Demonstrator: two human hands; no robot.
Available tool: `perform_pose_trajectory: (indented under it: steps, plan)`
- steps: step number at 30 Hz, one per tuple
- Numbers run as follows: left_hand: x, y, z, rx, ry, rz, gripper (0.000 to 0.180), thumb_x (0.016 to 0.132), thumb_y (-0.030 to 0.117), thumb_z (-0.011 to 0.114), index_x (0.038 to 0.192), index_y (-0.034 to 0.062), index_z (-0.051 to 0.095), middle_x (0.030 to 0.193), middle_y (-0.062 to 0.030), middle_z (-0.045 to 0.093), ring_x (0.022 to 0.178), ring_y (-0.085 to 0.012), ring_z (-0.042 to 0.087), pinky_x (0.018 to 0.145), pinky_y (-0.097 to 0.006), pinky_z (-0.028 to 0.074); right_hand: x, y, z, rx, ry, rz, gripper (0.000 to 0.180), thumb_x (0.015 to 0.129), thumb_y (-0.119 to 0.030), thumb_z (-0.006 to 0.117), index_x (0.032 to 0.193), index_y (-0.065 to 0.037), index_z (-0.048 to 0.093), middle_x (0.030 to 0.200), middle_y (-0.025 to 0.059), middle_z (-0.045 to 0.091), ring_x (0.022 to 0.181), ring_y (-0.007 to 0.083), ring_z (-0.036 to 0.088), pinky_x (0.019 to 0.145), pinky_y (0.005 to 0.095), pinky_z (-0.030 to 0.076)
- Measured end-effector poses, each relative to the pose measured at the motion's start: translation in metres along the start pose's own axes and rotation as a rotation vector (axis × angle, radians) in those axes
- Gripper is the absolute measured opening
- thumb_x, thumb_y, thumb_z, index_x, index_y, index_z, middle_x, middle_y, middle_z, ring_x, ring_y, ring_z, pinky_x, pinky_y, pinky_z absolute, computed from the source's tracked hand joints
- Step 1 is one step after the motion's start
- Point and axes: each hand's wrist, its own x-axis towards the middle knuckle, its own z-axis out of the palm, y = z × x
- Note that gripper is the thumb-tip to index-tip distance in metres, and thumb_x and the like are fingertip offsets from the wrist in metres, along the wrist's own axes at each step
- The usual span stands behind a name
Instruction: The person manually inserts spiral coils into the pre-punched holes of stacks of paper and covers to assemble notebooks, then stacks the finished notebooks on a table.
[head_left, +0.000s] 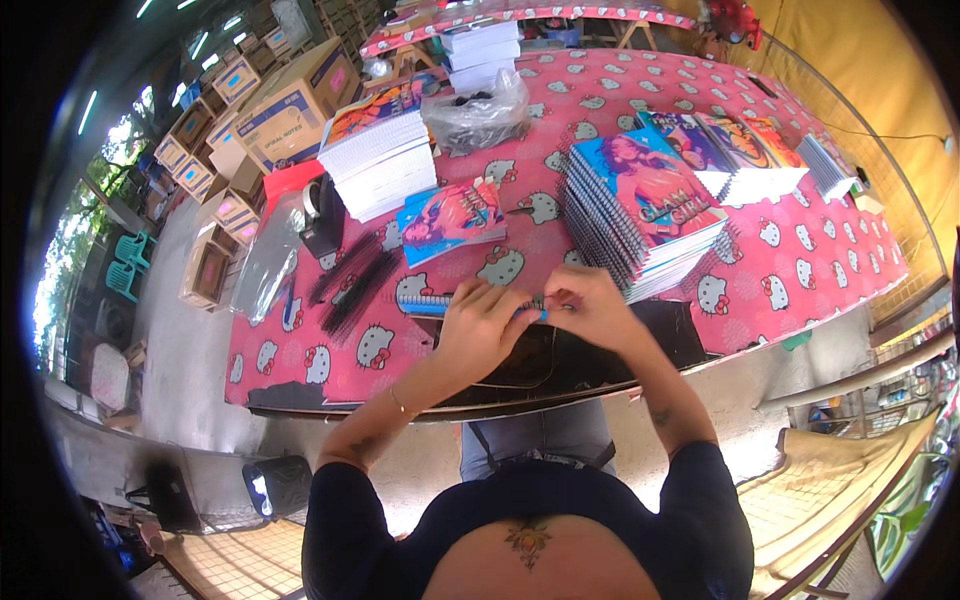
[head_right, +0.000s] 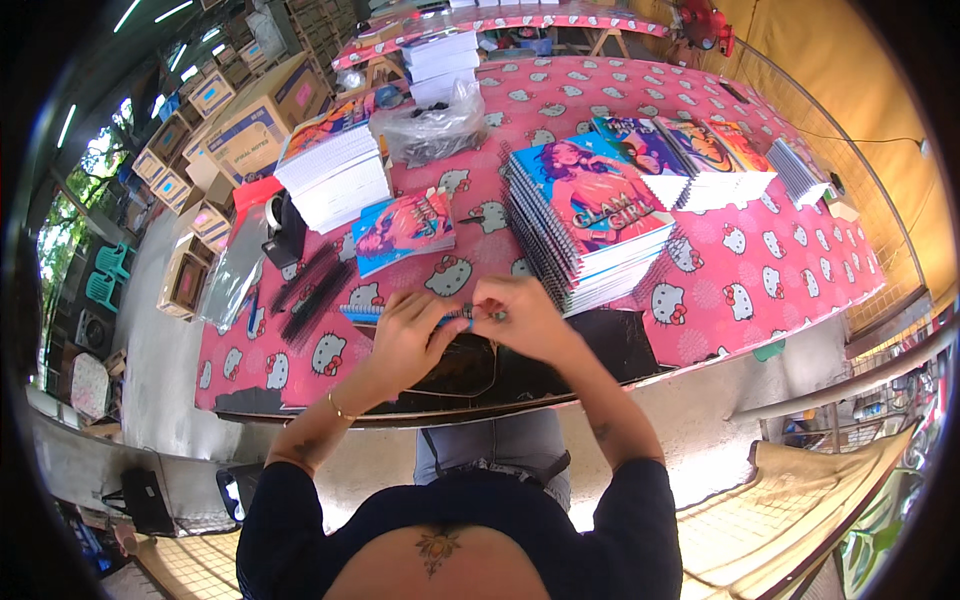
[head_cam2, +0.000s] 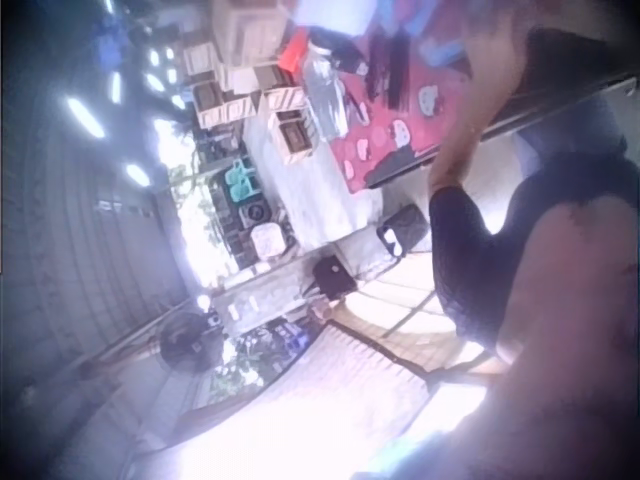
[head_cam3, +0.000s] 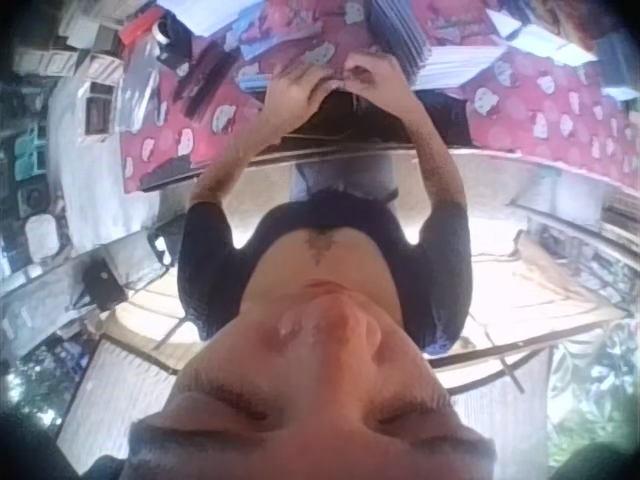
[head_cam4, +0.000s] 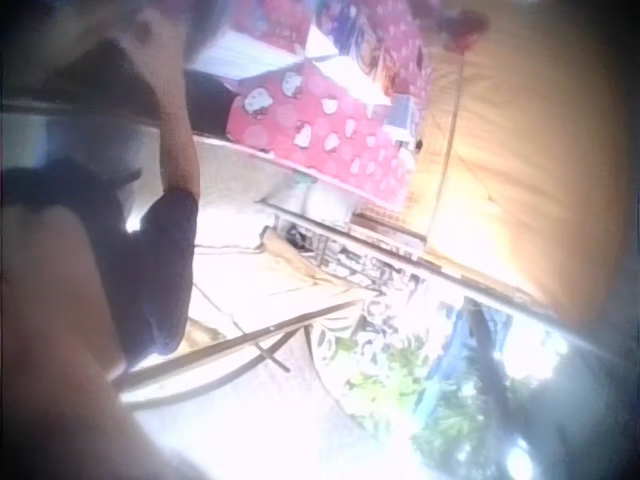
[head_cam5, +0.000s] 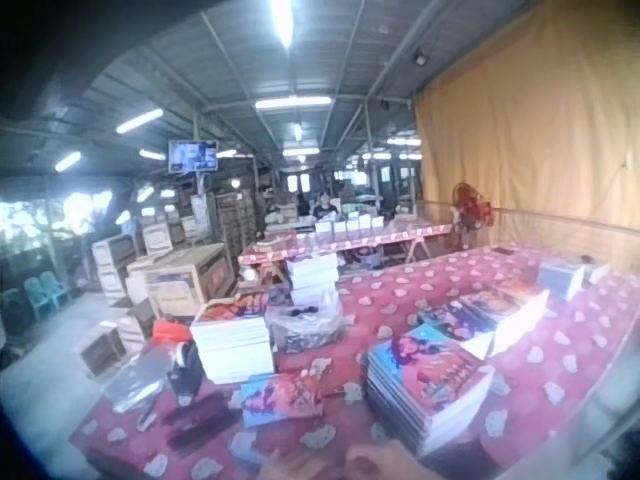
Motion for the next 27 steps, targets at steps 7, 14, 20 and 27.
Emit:
perform_pose_trajectory:
  steps: [7,14,20,27]
  plan:
    - [0.014,-0.007,-0.055,0.065,-0.217,0.008,0.027,0.080,0.001,0.067,0.107,0.0009,0.067,0.084,-0.0143,0.067,0.077,-0.0342,0.066,0.072,-0.044,0.053,-0.017,-0.042,0.007,0.018,0.303,0.047,0.010,0.084,-0.006,0.070,0.094,-0.003,0.067,0.089,0.0147,0.067,0.084,0.0312,0.069,0.074,0.0360,0.054]
    - [0.140,0.053,-0.102,-0.799,0.352,-0.149,0.027,0.096,0.012,0.067,0.119,-0.0012,0.061,0.090,-0.0091,0.067,0.067,-0.0163,0.064,0.058,-0.030,0.052,-0.026,-0.092,-0.073,-0.787,0.480,-0.312,0.064,0.078,-0.009,0.076,0.138,-0.005,0.054,0.139,0.0227,0.054,0.128,0.0411,0.053,0.108,0.0456,0.043]
    - [0.264,0.023,-0.028,-0.516,0.420,0.288,0.052,0.096,0.032,0.069,0.141,0.0113,0.056,0.111,-0.0119,0.058,0.093,-0.0203,0.058,0.082,-0.032,0.048,0.003,-0.096,-0.102,0.082,0.781,-0.166,0.042,0.097,-0.004,0.064,0.136,0.005,0.051,0.128,0.0139,0.065,0.114,0.0158,0.061,0.100,0.0307,0.047]
    - [0.277,-0.047,0.114,0.092,-0.114,0.089,0.060,0.094,0.054,0.059,0.145,0.0234,0.055,0.125,-0.0173,0.058,0.114,-0.0335,0.059,0.099,-0.052,0.043,-0.006,-0.027,-0.108,-0.390,0.986,-0.059,0.057,0.098,-0.022,0.064,0.146,0.002,0.043,0.149,0.0218,0.045,0.138,0.0275,0.045,0.114,0.0441,0.034]
